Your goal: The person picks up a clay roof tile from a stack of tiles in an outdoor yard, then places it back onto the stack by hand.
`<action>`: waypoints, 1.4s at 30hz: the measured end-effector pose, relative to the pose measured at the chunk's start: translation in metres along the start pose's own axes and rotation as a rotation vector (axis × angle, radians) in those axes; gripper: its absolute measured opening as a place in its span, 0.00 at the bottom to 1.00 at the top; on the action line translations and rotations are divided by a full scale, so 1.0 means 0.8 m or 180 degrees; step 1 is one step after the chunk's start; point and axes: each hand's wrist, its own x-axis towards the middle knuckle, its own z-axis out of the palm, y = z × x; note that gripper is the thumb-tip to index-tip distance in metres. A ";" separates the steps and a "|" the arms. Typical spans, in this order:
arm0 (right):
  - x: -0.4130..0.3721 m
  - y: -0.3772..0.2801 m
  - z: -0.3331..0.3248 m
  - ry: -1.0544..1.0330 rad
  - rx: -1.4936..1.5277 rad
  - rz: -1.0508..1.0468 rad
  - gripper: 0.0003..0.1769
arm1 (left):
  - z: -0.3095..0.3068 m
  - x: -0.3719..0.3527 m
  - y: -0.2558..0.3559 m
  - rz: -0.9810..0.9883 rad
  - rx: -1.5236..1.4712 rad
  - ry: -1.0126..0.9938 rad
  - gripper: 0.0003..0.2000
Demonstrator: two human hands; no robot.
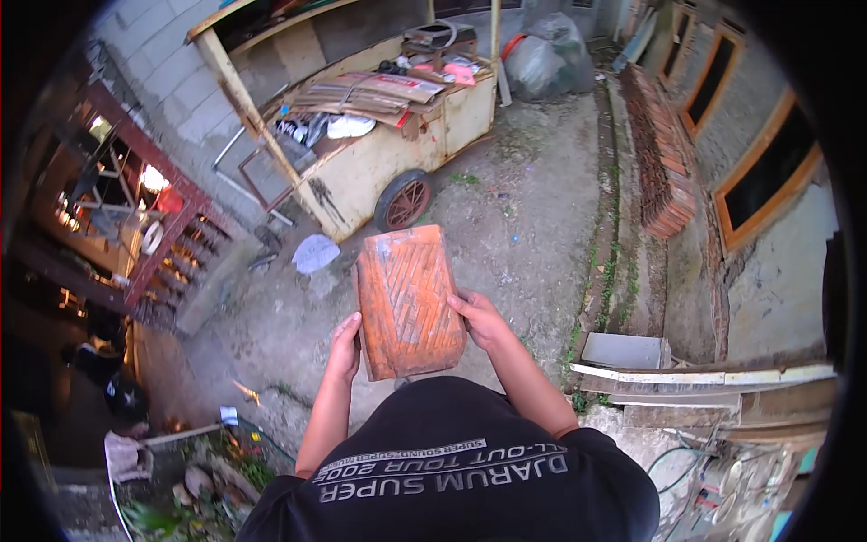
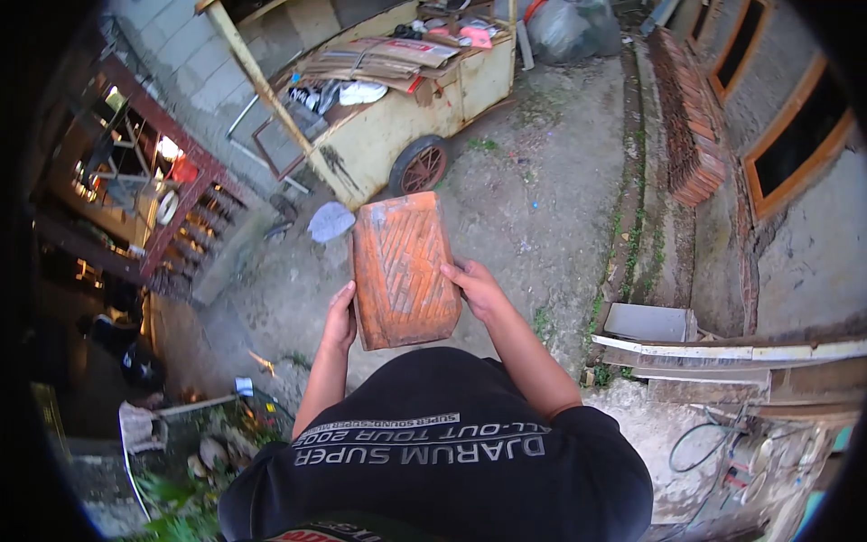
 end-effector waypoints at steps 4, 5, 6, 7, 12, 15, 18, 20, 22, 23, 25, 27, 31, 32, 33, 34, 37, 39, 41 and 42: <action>0.014 0.008 0.022 0.0318 0.0144 -0.0047 0.37 | -0.034 0.062 0.020 -0.0191 0.0218 -0.0421 0.20; 0.017 0.009 0.026 0.0381 0.0147 -0.0092 0.37 | -0.035 0.072 0.027 -0.0212 0.0223 -0.0495 0.20; 0.019 0.015 0.031 0.0466 0.0172 -0.0222 0.35 | -0.038 0.081 0.031 -0.0259 0.0241 -0.0586 0.20; 0.022 0.018 0.037 0.0549 0.0200 -0.0350 0.34 | -0.037 0.089 0.040 -0.0308 0.0261 -0.0672 0.20; 0.011 0.019 0.050 0.0939 0.0341 -0.0491 0.34 | -0.029 0.127 0.057 -0.0541 0.0357 -0.1099 0.20; 0.011 0.013 0.049 0.1057 0.0384 -0.0584 0.34 | -0.030 0.154 0.038 -0.0551 0.0377 -0.1260 0.20; 0.008 0.015 0.037 0.1128 0.0396 -0.0641 0.33 | -0.017 0.154 0.030 -0.0607 0.0252 -0.1315 0.20; 0.012 0.005 0.037 0.1164 0.0403 -0.0663 0.33 | -0.009 0.161 0.032 -0.0647 0.0155 -0.1322 0.20; 0.013 0.005 0.037 0.1206 0.0476 -0.0732 0.33 | -0.007 0.169 0.031 -0.0801 0.0199 -0.1380 0.20; 0.016 0.005 0.033 0.1209 0.0494 -0.0745 0.33 | -0.005 0.174 0.033 -0.0803 0.0219 -0.1389 0.20; 0.023 0.004 0.023 0.1197 0.0563 -0.0761 0.33 | 0.002 0.182 0.036 -0.0772 0.0262 -0.1494 0.20; 0.032 -0.006 0.011 0.1212 0.0633 -0.0724 0.33 | 0.016 0.196 0.036 -0.0763 0.0294 -0.1418 0.20; 0.053 -0.019 -0.019 0.1241 0.0649 -0.0620 0.33 | 0.032 0.229 0.024 -0.0811 0.0186 -0.1367 0.20; 0.059 -0.024 -0.028 0.1227 0.0655 -0.0642 0.33 | 0.038 0.239 0.018 -0.0791 0.0202 -0.1375 0.20; 0.065 -0.036 -0.039 0.1208 0.0732 -0.0656 0.32 | 0.050 0.251 0.015 -0.0807 0.0302 -0.1308 0.20; 0.076 -0.045 -0.048 0.1176 0.0804 -0.0697 0.31 | 0.061 0.264 0.019 -0.0796 0.0410 -0.1255 0.20; 0.097 -0.065 -0.078 0.1217 0.0854 -0.0671 0.31 | 0.089 0.294 0.025 -0.0856 0.0433 -0.1349 0.20; 0.116 -0.075 -0.106 0.1209 0.0827 -0.0662 0.32 | 0.114 0.316 0.031 -0.0855 0.0458 -0.1335 0.20; 0.117 -0.100 -0.131 0.1234 0.0786 -0.0571 0.33 | 0.151 0.328 0.031 -0.0916 0.0435 -0.1280 0.20; 0.121 -0.109 -0.140 0.1246 0.0784 -0.0600 0.33 | 0.164 0.338 0.032 -0.0913 0.0457 -0.1258 0.20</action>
